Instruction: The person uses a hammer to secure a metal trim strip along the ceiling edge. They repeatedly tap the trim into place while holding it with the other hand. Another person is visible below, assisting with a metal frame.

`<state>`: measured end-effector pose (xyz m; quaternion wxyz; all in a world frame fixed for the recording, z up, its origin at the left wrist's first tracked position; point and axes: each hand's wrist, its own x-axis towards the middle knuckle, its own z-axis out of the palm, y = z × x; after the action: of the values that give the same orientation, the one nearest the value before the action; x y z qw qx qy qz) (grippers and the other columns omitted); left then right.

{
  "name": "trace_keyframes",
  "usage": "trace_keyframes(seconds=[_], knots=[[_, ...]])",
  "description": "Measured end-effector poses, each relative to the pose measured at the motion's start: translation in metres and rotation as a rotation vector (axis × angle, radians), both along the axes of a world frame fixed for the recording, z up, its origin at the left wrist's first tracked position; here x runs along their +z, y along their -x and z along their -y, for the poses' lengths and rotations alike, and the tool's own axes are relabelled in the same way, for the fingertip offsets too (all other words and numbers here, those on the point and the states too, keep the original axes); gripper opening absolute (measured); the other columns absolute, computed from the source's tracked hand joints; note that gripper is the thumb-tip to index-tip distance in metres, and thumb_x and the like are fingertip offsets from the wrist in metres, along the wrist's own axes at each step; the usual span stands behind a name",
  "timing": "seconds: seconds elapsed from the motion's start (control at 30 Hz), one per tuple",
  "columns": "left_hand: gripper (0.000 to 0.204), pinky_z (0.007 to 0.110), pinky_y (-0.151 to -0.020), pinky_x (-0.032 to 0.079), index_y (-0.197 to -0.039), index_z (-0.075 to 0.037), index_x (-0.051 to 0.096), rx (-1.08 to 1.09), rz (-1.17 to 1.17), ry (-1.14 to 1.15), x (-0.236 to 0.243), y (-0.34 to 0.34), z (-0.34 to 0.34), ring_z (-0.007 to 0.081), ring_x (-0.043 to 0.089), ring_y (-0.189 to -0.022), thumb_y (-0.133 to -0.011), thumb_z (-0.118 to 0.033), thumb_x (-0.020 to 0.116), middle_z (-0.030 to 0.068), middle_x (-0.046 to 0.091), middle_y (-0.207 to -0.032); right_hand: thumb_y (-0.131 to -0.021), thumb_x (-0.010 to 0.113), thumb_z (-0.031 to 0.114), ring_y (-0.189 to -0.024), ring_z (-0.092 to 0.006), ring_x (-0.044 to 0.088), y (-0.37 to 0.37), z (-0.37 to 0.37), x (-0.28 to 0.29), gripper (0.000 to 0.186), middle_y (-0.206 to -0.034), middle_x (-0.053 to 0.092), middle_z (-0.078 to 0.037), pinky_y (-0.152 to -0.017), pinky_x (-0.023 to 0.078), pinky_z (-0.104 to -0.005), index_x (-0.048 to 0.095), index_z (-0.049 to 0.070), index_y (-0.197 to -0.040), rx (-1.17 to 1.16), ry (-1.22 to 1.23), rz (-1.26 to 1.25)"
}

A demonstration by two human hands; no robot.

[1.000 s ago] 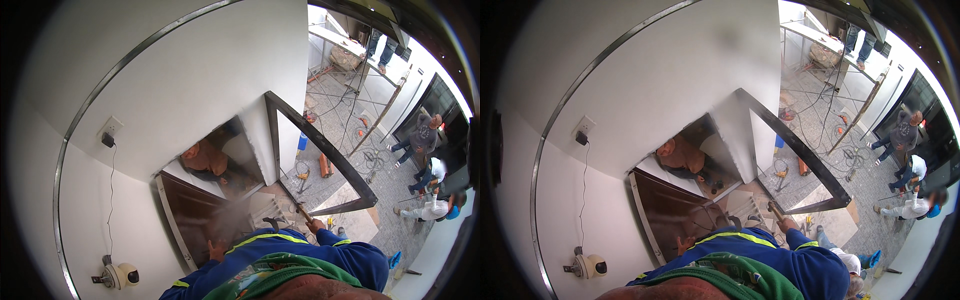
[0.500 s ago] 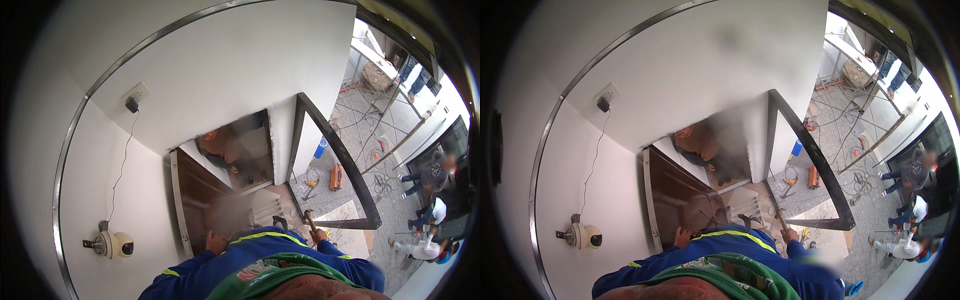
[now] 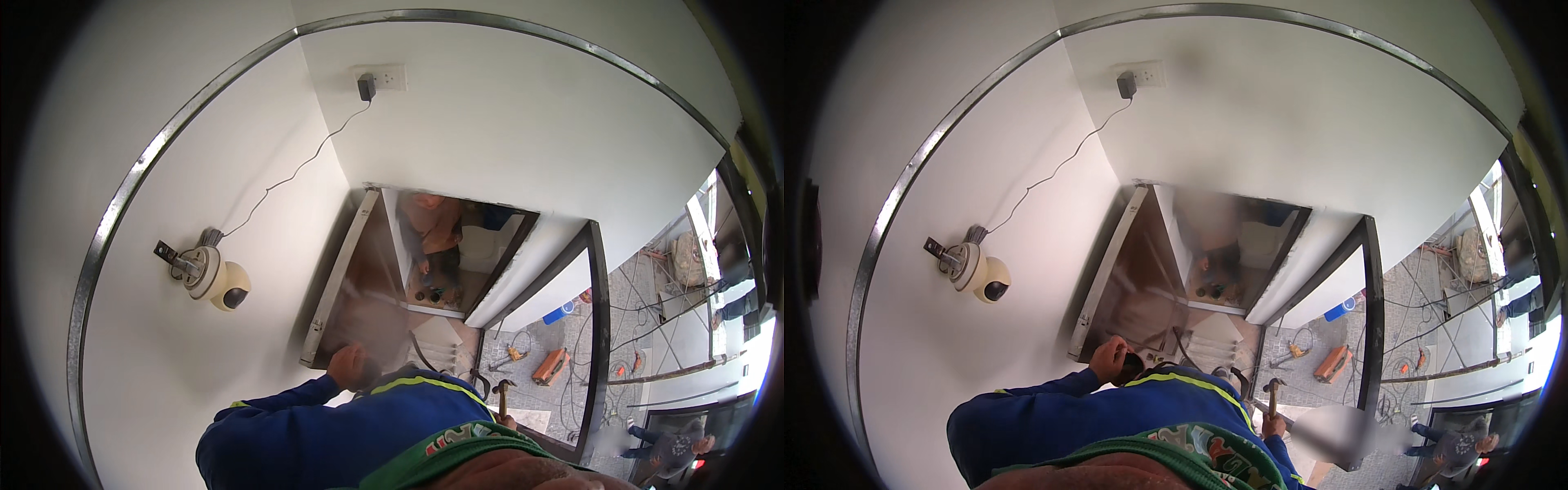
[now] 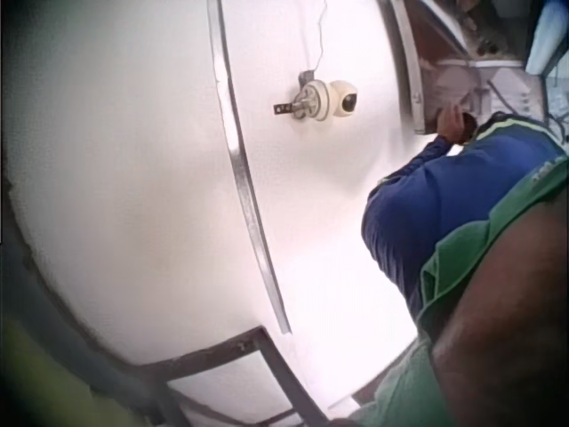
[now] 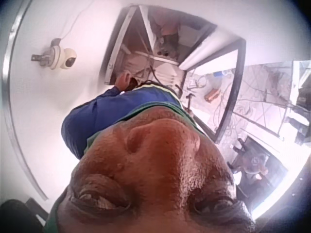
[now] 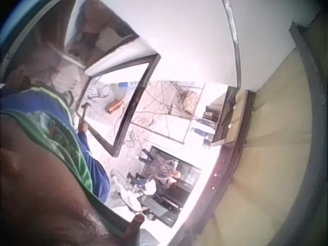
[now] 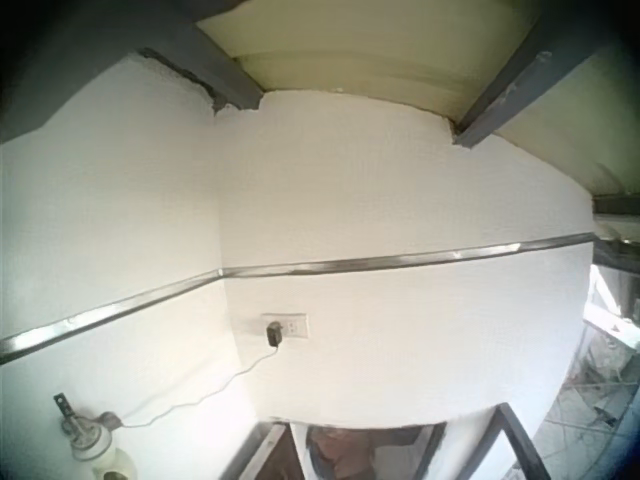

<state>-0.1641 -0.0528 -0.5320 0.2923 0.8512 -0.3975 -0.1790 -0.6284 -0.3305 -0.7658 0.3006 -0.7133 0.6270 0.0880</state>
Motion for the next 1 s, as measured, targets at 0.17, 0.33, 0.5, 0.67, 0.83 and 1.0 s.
trace_keyframes(seconds=[0.17,0.33,0.5,0.67,0.83,1.0], knots=[[0.006,0.027,-0.073,0.054,-0.1,-0.006,0.051,0.224,-0.407,0.487,-0.026,0.001,0.066,0.0129,0.066,-0.079,-0.101,-0.001,0.054,0.0091,0.066,-0.094,-0.088,0.067,0.056,-0.098,-0.0462,0.069,0.012,0.021,-0.024,0.061,-0.098,0.071,-0.03,-0.088,0.054,-0.0524,0.072,-0.004,-0.097,0.117,0.021,-0.07],[0.009,0.027,-0.076,0.054,-0.101,-0.005,0.051,0.164,-0.667,0.702,-0.018,0.024,0.136,0.012,0.064,-0.079,-0.1,0.003,0.055,0.0047,0.062,-0.086,-0.088,0.065,0.059,-0.1,-0.0456,0.069,0.015,0.048,0.014,0.063,-0.1,0.072,-0.029,-0.089,0.053,-0.0521,0.071,-0.004,-0.097,0.256,-0.012,-0.079],[0.009,0.026,-0.08,0.055,-0.108,0.0,0.064,0.045,-0.915,0.735,-0.007,0.047,0.144,0.0116,0.068,-0.088,-0.101,-0.001,0.06,0.007,0.069,-0.094,-0.089,0.065,0.059,-0.092,-0.0455,0.07,-0.012,0.071,0.076,0.063,-0.092,0.072,-0.029,-0.083,0.054,-0.0534,0.071,-0.004,-0.092,0.373,-0.006,-0.149],[0.016,0.023,-0.071,0.052,-0.111,-0.001,0.071,0.173,-0.959,0.752,-0.035,0.072,0.126,0.0064,0.066,-0.085,-0.097,-0.006,0.068,0.0028,0.073,-0.093,-0.094,0.061,0.056,-0.09,-0.0459,0.07,-0.038,0.081,0.099,0.061,-0.089,0.071,-0.03,-0.078,0.054,-0.0549,0.07,-0.004,-0.089,0.418,-0.027,-0.21],[0.012,0.024,-0.073,0.053,-0.106,0.001,0.073,0.272,-1.12,0.737,-0.049,0.081,0.104,0.0065,0.066,-0.082,-0.095,-0.004,0.07,0.0028,0.074,-0.089,-0.097,0.058,0.054,-0.087,-0.0448,0.07,-0.059,0.088,0.092,0.054,-0.089,0.071,-0.027,-0.076,0.054,-0.0549,0.072,0.002,-0.093,0.387,-0.129,-0.153],[0.008,0.028,-0.073,0.056,-0.102,0.003,0.071,0.289,-1.058,0.805,-0.036,0.057,0.11,0.014,0.068,-0.082,-0.096,0.001,0.066,0.0065,0.064,-0.099,-0.097,0.059,0.052,-0.074,-0.0396,0.07,-0.097,0.089,0.095,0.052,-0.077,0.068,-0.021,-0.068,0.055,-0.0509,0.07,0.001,-0.094,0.403,-0.186,-0.022]])
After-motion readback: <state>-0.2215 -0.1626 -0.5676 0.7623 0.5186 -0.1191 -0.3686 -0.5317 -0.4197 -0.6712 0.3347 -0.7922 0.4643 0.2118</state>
